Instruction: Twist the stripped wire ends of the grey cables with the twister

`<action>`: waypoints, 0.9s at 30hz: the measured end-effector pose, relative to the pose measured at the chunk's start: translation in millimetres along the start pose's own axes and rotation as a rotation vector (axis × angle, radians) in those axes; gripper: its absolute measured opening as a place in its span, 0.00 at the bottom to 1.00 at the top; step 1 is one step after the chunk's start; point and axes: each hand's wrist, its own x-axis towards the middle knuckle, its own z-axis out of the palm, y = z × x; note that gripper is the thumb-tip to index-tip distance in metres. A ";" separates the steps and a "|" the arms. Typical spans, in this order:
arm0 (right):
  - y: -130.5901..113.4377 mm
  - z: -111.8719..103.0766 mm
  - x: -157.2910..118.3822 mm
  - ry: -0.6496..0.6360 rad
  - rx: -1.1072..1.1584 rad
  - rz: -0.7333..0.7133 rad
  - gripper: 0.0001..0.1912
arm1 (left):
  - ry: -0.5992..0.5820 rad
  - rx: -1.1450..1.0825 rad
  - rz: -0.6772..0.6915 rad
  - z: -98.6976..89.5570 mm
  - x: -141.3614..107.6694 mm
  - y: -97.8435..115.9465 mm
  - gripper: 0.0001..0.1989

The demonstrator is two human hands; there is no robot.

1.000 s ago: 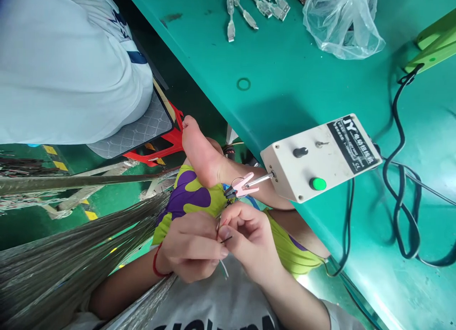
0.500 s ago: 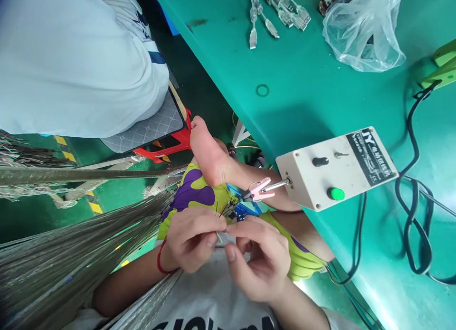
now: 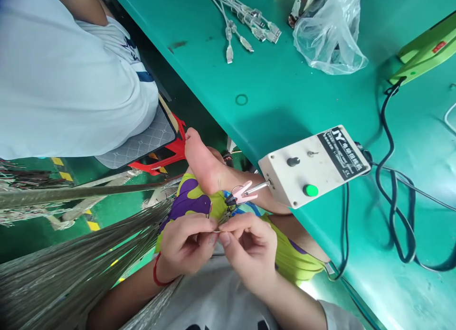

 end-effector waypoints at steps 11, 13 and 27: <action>17.7 -15.0 9.6 0.006 0.108 0.242 0.23 | 0.101 -0.083 -0.210 1.3 -16.8 -5.4 0.08; 15.0 -13.4 16.6 0.004 0.135 0.239 0.28 | 0.117 -0.059 -0.215 3.5 -15.4 -6.2 0.07; 20.1 -0.1 49.7 -0.151 0.592 0.426 0.25 | 0.156 -0.001 -0.200 12.1 -4.0 -7.5 0.06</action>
